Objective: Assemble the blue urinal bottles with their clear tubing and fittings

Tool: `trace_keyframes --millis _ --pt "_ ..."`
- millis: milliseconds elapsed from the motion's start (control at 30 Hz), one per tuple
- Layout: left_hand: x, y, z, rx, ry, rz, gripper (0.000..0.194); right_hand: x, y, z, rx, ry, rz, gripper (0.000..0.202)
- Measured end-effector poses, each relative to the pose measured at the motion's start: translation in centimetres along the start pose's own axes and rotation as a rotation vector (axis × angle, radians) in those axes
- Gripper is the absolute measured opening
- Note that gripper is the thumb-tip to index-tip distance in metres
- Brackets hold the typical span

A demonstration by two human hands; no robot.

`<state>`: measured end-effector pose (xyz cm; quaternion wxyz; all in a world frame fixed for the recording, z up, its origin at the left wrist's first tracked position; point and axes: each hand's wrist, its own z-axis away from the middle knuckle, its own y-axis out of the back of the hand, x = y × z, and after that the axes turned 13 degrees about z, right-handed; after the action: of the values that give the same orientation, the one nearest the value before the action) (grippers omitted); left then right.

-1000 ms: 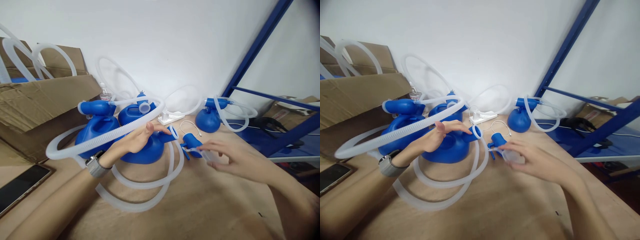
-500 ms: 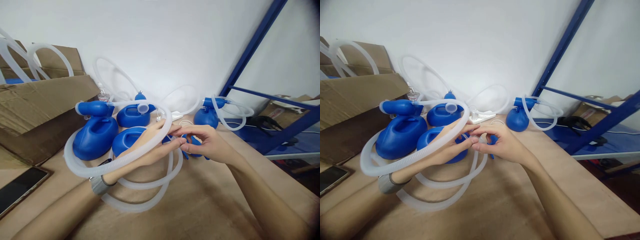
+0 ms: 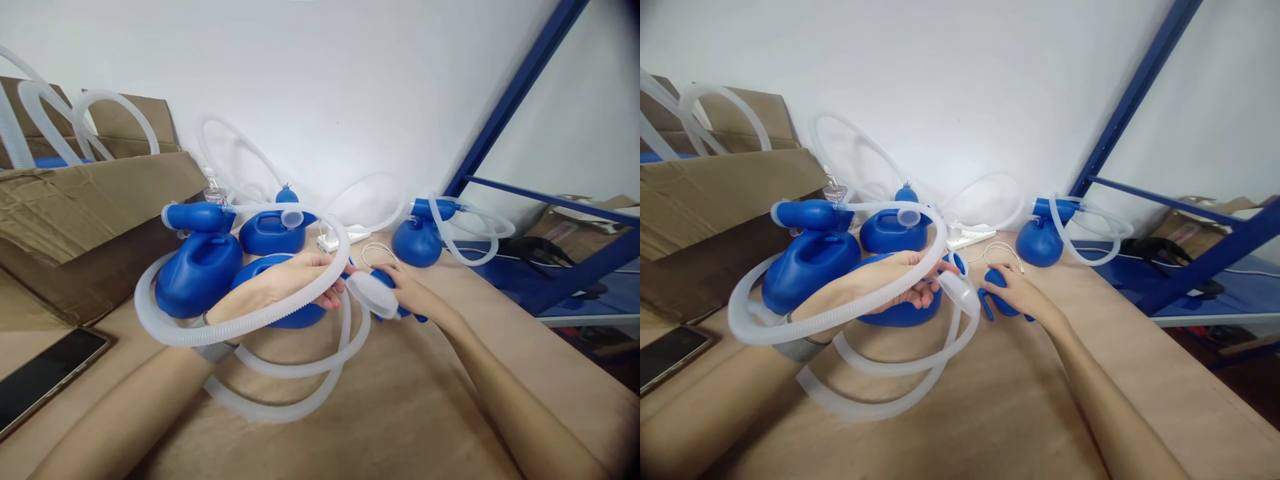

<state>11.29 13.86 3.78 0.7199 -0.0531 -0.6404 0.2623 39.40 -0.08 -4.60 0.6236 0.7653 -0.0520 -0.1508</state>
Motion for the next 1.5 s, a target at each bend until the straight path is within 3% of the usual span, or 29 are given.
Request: trace_keyframes --millis 167,300,433,600,767,1000,1167,1267,1367,1500 --pt "0.1 -0.9 1.0 -0.15 0.099 -0.049 0.023 0.7 1.0 0.1 -0.128 -0.227 0.016 0.092" --pt "-0.1 -0.8 0.7 -0.171 0.027 0.088 0.024 0.3 3.5 0.8 -0.078 -0.292 -0.421 0.097" --pt "-0.4 -0.5 -0.3 -0.08 -0.122 0.236 0.036 -1.1 4.9 1.8 0.001 -0.12 -0.865 0.1" --pt "-0.7 -0.3 -1.0 0.07 -0.354 0.239 0.047 -3.2 2.4 1.6 0.084 0.049 -0.991 0.113" --pt "-1.0 -0.4 -1.3 0.218 -0.434 0.071 0.038 -3.8 -0.3 1.0 0.121 0.018 -1.032 0.104" --pt "-2.3 -0.8 -1.5 0.08 -0.478 -0.168 0.037 -5.8 0.5 1.5 0.182 -0.135 -1.054 0.083" --pt "-1.9 -0.6 -0.9 0.018 -0.451 -0.346 0.036 -6.2 0.8 1.6 0.184 -0.117 -0.979 0.091" --pt "-1.0 -0.2 -0.1 0.038 -0.493 -0.67 0.037 -5.8 0.8 1.8 0.169 -0.075 -0.988 0.099" --pt "-0.2 0.3 0.5 0.074 -0.622 -1.056 0.038 -5.6 0.8 2.1 0.106 0.002 -1.096 0.093" --pt "-0.3 0.9 0.4 -0.035 -0.803 -1.229 0.051 -5.7 0.9 2.3 0.1 0.109 -1.218 0.082"
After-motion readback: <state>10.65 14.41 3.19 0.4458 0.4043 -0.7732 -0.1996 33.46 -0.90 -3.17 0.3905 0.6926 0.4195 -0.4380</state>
